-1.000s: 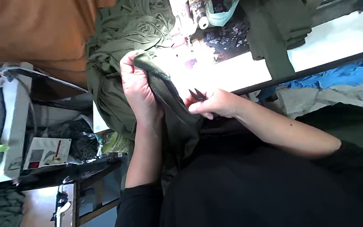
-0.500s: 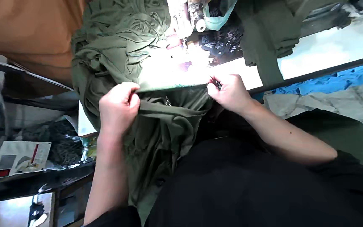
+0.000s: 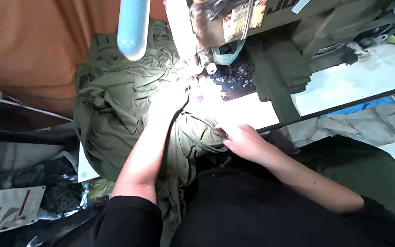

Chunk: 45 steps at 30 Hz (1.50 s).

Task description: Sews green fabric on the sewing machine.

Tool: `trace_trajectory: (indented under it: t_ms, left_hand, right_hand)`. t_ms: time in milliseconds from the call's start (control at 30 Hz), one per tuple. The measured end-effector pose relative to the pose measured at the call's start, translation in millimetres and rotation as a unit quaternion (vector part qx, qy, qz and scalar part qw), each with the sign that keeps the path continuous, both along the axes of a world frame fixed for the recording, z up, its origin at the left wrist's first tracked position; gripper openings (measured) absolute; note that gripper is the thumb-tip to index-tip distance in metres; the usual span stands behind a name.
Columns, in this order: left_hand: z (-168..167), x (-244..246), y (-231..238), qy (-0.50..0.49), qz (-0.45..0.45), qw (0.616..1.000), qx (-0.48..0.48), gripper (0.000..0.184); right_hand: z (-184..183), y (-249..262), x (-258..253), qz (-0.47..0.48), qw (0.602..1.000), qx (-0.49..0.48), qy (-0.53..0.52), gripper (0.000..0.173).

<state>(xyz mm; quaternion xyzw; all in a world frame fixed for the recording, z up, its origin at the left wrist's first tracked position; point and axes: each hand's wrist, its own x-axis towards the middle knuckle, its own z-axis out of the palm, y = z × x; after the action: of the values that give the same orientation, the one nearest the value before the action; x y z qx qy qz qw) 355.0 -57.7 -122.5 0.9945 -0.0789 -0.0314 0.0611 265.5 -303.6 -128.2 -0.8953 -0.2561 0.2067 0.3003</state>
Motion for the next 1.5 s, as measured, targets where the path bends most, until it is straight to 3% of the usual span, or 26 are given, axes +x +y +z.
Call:
trace_trajectory:
  t_ms: [167, 300, 400, 500, 667, 800, 933, 1000, 1067, 1167, 1333, 1500]
  left_hand:
    - [-20, 35, -14, -0.066, 0.069, 0.995, -0.029, 0.039]
    - [-12, 40, -22, -0.038, 0.179, 0.982, -0.05, 0.062]
    - [-13, 37, -26, -0.048, 0.177, 0.982, -0.047, 0.057]
    - [-19, 30, -20, -0.099, 0.111, 0.988, -0.042, 0.045]
    - [-19, -13, -14, -0.143, 0.004, 0.989, -0.035, 0.042]
    - [-9, -46, -67, -0.146, -0.149, 0.971, -0.119, 0.029]
    - [-16, -48, -141, -0.088, -0.324, 0.921, -0.195, 0.018]
    - [-21, -44, -173, -0.085, -0.378, 0.898, -0.207, 0.017]
    - [-25, -39, -198, -0.088, -0.397, 0.891, -0.2, 0.017]
    - [-30, -38, -217, -0.074, -0.377, 0.912, -0.144, 0.02]
    - [-37, -40, -222, -0.1, -0.351, 0.922, -0.128, 0.012]
    - [-34, -38, -222, -0.079, -0.323, 0.928, -0.171, 0.011]
  right_hand:
    - [-3, 12, 26, 0.0, 0.999, -0.042, -0.017, 0.022]
    - [-2, 19, 31, 0.015, 0.998, -0.053, -0.023, 0.022]
    - [-9, 17, 26, 0.018, 0.998, -0.037, -0.046, 0.022]
    - [-15, 11, 17, 0.016, 0.997, -0.015, -0.075, 0.016]
    - [-32, -12, -15, 0.03, 0.991, 0.059, -0.118, 0.015]
    - [-45, -23, -28, 0.028, 0.983, 0.098, -0.152, 0.033]
    - [-47, -28, -30, 0.042, 0.982, 0.091, -0.159, 0.014]
    - [-49, -35, -35, 0.049, 0.985, 0.092, -0.138, 0.014]
    - [-54, -46, -42, 0.059, 0.986, 0.106, -0.11, 0.022]
    - [-64, -71, -55, 0.042, 0.986, 0.143, -0.07, 0.041]
    - [-85, -119, -67, -0.067, 0.981, 0.179, -0.043, 0.029]
    - [-89, -148, -53, -0.18, 0.947, 0.247, -0.103, 0.024]
